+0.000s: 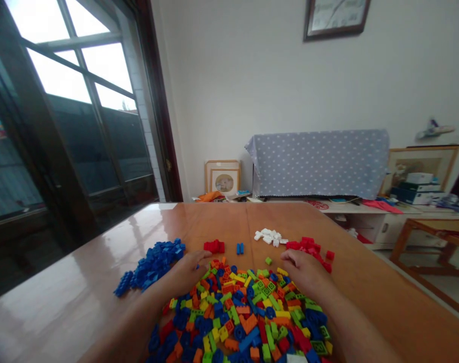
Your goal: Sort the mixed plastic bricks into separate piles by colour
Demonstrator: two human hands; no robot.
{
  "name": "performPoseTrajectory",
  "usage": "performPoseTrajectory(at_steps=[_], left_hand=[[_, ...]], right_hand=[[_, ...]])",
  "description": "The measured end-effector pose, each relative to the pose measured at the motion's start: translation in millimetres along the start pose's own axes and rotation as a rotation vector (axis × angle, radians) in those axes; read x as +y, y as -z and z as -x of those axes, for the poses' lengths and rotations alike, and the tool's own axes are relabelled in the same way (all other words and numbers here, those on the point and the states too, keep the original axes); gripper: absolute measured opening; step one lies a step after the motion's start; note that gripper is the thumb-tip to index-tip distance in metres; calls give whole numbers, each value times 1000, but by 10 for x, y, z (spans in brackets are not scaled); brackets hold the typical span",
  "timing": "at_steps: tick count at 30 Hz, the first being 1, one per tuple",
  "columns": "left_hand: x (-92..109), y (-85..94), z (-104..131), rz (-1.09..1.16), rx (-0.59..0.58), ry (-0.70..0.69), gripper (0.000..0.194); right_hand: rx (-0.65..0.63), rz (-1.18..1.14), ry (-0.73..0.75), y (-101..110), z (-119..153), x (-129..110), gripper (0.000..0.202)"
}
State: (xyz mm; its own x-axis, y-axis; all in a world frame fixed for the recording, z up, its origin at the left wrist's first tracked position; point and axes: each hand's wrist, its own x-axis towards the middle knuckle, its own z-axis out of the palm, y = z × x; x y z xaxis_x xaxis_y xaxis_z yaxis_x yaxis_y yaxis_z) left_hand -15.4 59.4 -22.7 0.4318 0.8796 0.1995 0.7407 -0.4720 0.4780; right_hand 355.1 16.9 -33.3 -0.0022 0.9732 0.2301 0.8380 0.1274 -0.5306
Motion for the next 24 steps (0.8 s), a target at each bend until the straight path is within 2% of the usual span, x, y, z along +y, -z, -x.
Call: performPoseTrajectory(at_steps=[6,13,20,24], left_hand=[[23,-22,10,-60,-93,-20,48],[-41,-39,5,-39,-34,-9,48],[-134,-109,-29,23,10,-28,43],[-136,-111,-42,60,-2,-48,28]], right_hand=[[-12,13,15,7,26,-77,30],[-42,33,43,-88,16,-45,31],[-39,44,54,-103,32,-113,31],[-54,39,66,-113,51,-149,32]])
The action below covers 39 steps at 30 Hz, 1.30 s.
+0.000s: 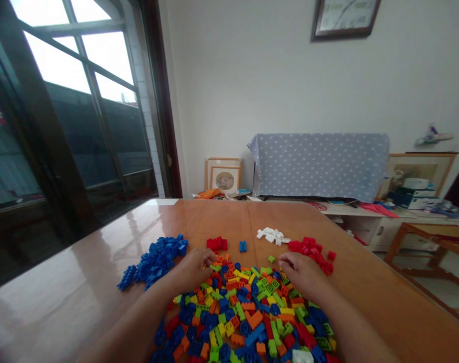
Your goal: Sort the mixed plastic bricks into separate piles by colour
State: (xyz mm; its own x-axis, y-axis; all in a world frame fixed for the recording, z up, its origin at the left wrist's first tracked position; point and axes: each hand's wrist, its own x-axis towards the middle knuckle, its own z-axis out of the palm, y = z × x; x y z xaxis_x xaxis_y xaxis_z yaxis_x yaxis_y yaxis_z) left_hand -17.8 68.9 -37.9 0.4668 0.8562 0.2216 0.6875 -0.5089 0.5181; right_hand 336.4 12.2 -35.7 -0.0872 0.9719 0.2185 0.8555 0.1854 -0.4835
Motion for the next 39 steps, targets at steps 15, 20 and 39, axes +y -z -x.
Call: performPoseTrajectory(at_steps=[15,20,39], left_hand=[[534,63,60,438,12,-25,19],[750,83,137,443,-78,-67,15],[588,-35,16,369,27,-9,21]], right_hand=[[31,-275,138,-113,128,-810,32],[-32,-267,255,-118,234,-1133,27],[256,-17,-139,-143,-205,54,19]])
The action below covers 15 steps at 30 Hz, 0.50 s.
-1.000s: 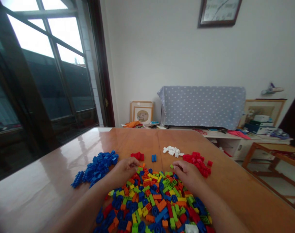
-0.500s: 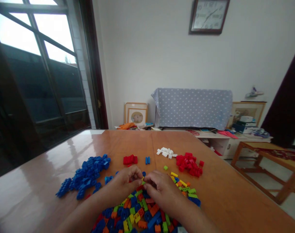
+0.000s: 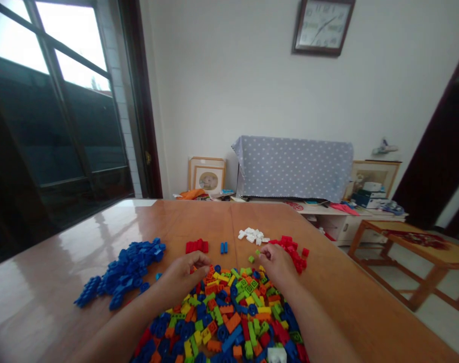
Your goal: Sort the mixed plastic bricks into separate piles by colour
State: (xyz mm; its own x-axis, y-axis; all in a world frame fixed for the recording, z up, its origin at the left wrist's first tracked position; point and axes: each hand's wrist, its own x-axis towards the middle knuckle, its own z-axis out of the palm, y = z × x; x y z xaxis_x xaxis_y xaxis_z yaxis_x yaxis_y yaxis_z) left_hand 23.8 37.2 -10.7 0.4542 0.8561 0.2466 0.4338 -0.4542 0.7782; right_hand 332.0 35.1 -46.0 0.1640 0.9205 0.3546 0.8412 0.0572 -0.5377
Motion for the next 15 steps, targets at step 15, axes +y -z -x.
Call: performPoseTrajectory(at_steps=[15], left_hand=[[-54,60,1,-49,17,5,23]], right_hand=[[-107,17,-73,-119,-48,155,37]])
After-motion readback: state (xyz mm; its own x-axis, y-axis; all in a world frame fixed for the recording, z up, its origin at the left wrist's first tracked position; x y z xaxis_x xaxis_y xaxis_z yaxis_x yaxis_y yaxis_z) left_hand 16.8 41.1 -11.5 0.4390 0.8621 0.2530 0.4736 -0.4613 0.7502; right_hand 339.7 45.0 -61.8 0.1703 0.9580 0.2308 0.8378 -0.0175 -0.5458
